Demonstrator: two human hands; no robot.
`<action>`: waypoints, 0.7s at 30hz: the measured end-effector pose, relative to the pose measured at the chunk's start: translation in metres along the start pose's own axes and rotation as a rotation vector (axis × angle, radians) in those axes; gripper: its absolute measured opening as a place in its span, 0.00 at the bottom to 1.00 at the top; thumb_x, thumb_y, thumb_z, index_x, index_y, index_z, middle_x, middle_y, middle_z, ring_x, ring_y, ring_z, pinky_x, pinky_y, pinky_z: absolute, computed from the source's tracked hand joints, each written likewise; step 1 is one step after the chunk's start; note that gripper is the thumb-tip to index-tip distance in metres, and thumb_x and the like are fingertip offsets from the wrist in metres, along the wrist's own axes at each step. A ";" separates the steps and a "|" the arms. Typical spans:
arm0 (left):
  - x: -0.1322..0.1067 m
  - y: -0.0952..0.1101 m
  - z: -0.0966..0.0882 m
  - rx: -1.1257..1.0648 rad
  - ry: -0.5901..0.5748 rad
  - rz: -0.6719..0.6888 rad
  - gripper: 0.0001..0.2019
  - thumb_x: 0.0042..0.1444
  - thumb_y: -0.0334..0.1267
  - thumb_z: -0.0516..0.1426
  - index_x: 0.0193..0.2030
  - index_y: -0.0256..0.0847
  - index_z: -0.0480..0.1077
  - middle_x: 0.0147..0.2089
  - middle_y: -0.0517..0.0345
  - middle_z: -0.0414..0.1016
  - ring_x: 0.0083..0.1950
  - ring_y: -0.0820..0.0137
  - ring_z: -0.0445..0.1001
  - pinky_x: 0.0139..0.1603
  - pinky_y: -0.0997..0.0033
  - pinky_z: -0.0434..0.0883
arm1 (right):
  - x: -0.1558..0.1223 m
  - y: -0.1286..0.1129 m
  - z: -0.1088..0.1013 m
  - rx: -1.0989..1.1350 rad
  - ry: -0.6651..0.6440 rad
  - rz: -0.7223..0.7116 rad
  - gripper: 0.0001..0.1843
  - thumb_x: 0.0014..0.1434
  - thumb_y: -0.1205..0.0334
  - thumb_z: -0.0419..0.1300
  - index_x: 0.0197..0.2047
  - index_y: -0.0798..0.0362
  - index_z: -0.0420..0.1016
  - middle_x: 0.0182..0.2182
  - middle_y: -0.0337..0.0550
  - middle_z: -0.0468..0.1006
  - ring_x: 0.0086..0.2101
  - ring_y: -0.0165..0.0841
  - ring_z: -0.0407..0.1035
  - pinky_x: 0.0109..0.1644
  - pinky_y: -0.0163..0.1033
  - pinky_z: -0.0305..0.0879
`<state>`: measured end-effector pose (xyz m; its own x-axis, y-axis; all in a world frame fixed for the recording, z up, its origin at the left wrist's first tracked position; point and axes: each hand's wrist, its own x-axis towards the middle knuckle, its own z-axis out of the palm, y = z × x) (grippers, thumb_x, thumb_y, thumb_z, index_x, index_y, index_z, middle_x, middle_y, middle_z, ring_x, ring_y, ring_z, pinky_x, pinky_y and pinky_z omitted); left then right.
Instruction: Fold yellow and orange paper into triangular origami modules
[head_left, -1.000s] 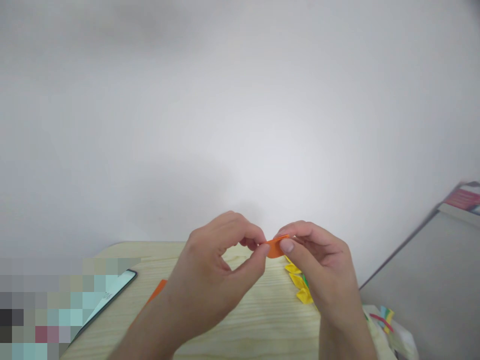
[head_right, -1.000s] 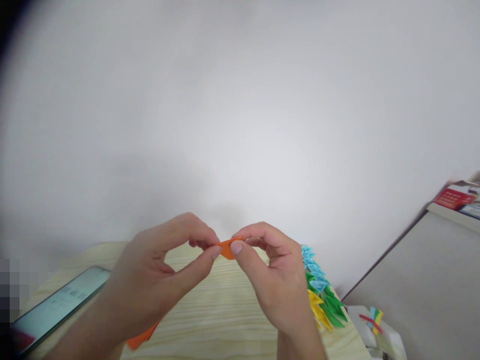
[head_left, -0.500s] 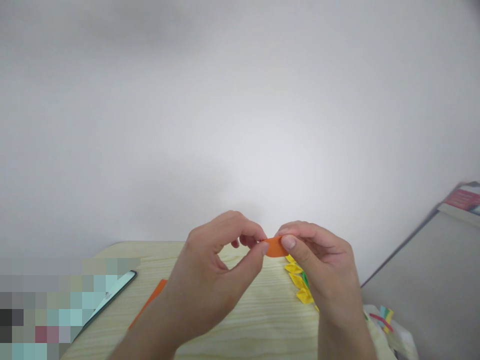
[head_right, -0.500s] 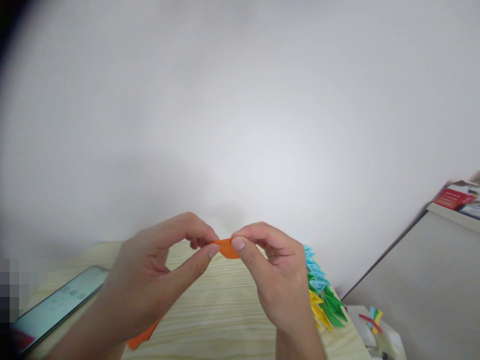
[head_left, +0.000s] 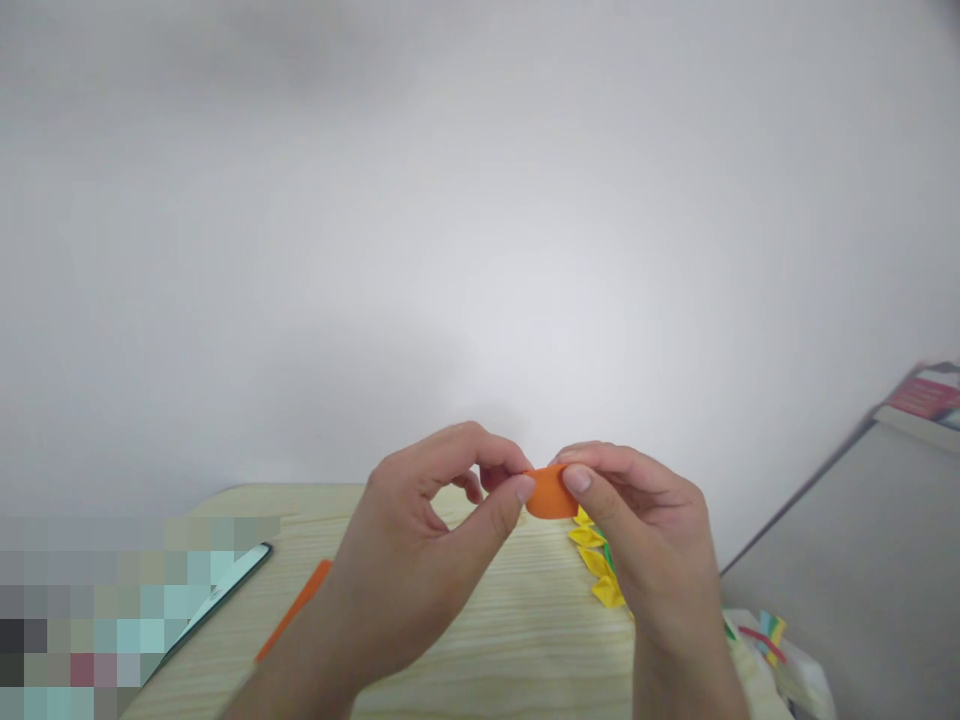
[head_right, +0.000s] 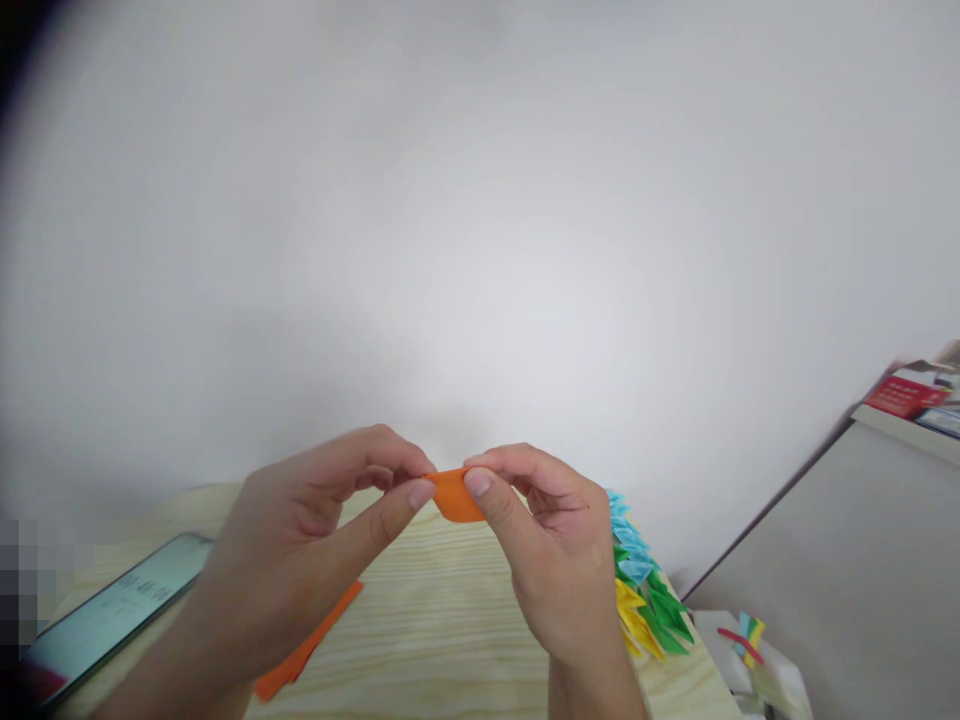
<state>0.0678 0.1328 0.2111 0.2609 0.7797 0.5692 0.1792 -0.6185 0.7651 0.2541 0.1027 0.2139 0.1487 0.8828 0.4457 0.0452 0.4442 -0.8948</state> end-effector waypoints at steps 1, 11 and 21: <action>0.000 0.000 0.000 0.003 0.005 0.007 0.04 0.66 0.35 0.61 0.40 0.48 0.77 0.37 0.65 0.80 0.39 0.71 0.76 0.44 0.69 0.71 | 0.000 0.000 0.000 -0.010 0.004 0.000 0.02 0.62 0.60 0.72 0.39 0.46 0.88 0.38 0.41 0.87 0.36 0.35 0.79 0.43 0.39 0.76; 0.000 0.000 0.000 0.023 0.024 -0.008 0.03 0.64 0.36 0.63 0.38 0.48 0.78 0.35 0.67 0.80 0.38 0.72 0.75 0.41 0.70 0.71 | -0.001 0.000 0.000 -0.011 -0.008 0.007 0.02 0.62 0.60 0.72 0.39 0.45 0.88 0.37 0.41 0.87 0.36 0.35 0.79 0.43 0.40 0.77; 0.000 -0.001 -0.002 0.008 0.017 -0.037 0.05 0.64 0.38 0.63 0.35 0.47 0.78 0.32 0.66 0.79 0.35 0.73 0.75 0.38 0.71 0.70 | -0.001 -0.001 -0.001 -0.018 -0.040 0.008 0.03 0.64 0.61 0.71 0.39 0.43 0.88 0.38 0.39 0.86 0.37 0.33 0.78 0.44 0.38 0.74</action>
<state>0.0660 0.1340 0.2106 0.2374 0.8038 0.5455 0.1960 -0.5896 0.7835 0.2548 0.1014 0.2143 0.1097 0.8917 0.4392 0.0623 0.4348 -0.8984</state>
